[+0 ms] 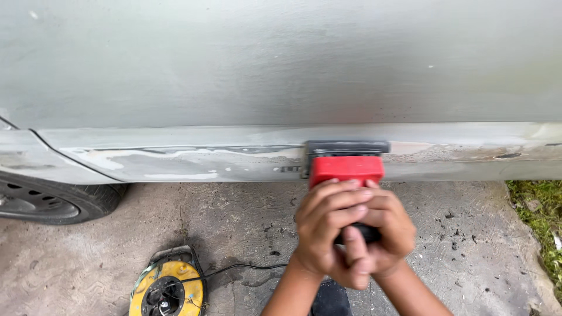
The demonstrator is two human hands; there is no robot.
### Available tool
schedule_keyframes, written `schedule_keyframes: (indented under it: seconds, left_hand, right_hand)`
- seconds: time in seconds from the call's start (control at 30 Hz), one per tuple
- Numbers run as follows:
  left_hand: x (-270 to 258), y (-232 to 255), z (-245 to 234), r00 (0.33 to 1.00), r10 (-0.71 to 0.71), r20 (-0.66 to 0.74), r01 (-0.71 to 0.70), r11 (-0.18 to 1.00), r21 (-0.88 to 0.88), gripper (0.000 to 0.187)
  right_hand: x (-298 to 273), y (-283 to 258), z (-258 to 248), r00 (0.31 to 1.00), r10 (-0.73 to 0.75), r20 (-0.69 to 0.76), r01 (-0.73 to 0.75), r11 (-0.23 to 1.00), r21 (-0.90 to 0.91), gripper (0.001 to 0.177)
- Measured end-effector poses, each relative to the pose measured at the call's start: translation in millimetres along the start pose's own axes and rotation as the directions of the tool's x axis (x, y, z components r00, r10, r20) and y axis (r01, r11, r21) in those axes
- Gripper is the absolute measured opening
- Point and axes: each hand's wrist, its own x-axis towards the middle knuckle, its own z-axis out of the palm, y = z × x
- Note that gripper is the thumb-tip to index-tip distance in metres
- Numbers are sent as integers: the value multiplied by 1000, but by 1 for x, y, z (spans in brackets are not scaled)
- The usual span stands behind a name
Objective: The person uses a red electric sander to sand the lower side panel of a silver car. They move the sander back and forth along the damaged area near the wheel arch and door, smoothing the surface.
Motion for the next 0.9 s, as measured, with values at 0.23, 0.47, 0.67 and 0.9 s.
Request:
schedule_keyframes:
  seconds: [0.23,0.47,0.67,0.9]
  left_hand:
    - [-18,-15,-34,995,-45,-88,54,993,105,39]
    - [-40,-31,-34,983,-78,-164,98,989,114,24]
    - [-36,-21,-5,993,-67,-95,77,991,106,32]
    - [-31,-11,52,994,-46,-100,54,996,70,35]
  right_hand:
    - [23,-31,46,993,-89,76,84,995,61,20]
    - [22,-31,55,988,-113,104,104,990,90,19]
    - [6,-9,23,993,-83,79,78,995,68,20]
    - [-12,25,-32,998,-35,52,36,999,-19,23]
